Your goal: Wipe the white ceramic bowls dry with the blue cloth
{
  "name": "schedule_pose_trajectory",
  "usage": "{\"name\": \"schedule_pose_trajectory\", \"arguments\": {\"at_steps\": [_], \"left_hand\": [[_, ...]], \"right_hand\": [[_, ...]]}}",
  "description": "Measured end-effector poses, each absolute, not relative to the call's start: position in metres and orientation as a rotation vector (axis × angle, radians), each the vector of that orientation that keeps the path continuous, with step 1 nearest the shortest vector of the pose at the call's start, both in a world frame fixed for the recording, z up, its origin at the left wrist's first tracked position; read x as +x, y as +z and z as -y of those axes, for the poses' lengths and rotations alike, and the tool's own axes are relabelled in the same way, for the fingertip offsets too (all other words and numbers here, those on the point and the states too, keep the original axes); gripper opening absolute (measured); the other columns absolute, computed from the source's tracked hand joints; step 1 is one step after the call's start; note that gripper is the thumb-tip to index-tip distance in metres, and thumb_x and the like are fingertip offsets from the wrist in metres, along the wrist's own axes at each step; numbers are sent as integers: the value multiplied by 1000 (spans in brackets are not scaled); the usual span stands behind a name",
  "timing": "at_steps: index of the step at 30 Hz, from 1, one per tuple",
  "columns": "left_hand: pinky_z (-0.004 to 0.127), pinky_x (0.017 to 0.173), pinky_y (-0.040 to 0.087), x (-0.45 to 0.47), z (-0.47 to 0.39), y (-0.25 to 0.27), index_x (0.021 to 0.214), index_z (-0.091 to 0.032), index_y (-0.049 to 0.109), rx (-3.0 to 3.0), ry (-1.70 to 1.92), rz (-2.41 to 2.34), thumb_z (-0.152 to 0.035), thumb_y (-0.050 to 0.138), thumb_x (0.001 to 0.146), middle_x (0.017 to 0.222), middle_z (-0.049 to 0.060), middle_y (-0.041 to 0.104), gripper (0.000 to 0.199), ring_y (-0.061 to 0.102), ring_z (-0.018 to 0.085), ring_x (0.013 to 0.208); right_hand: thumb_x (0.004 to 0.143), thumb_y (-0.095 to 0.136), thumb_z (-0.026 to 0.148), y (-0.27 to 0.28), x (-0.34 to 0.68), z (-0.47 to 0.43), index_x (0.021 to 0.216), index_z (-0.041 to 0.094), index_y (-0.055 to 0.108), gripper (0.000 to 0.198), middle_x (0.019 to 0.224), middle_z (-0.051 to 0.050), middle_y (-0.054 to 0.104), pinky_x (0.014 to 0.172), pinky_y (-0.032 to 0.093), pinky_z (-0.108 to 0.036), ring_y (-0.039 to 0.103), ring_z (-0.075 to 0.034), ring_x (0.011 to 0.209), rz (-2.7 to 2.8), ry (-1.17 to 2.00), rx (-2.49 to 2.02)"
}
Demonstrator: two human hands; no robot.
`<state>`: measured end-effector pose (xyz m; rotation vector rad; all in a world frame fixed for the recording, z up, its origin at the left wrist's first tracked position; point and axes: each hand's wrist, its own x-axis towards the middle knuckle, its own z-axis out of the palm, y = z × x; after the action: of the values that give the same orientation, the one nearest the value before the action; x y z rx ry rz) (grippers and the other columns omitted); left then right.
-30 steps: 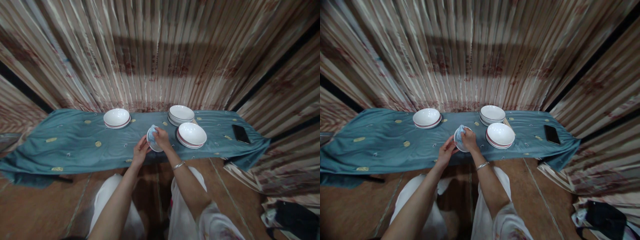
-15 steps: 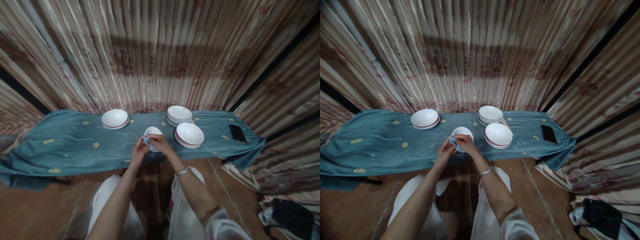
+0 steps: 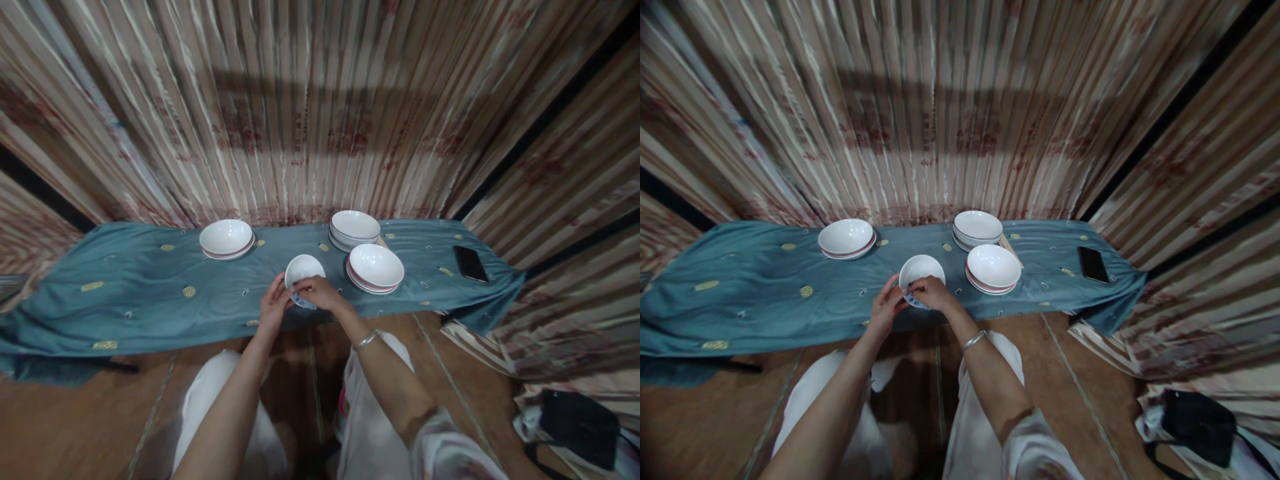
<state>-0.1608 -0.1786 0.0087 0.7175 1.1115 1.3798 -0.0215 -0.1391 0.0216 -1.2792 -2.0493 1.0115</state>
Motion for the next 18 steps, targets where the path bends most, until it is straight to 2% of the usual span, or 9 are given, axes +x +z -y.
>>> {"name": "schedule_pose_trajectory", "arguments": {"at_steps": [4,9,14,18], "left_hand": [[23,62,53,-160,176,5,115,-21,65,727,1400,-1113,-43,88,43,99,6,72,78,67,19,82],[24,62,54,-161,173,0,115,-21,66,759,1407,-1105,-42,87,45,97,6,73,76,66,18,78],[25,64,55,-163,174,0,116,-21,65,775,1393,-1114,-41,87,46,101,6,72,76,67,18,80],[26,65,56,-164,174,0,120,-21,62,728,1400,-1113,-37,86,48,100,5,72,77,67,19,82]], "right_hand": [[80,56,12,24,-22,144,94,20,75,25,101,-4,74,81,46,-25,66,-19,94,2292,761,-1350],[83,49,8,21,-27,145,94,15,73,27,107,-12,70,88,46,-30,64,-23,101,2365,517,-1492],[86,46,7,9,-39,138,115,12,64,34,130,-17,57,103,39,-36,55,-25,118,2184,447,-1539],[86,47,10,2,-46,129,119,16,61,36,132,-12,57,106,38,-37,51,-22,123,2037,553,-1383]]}}
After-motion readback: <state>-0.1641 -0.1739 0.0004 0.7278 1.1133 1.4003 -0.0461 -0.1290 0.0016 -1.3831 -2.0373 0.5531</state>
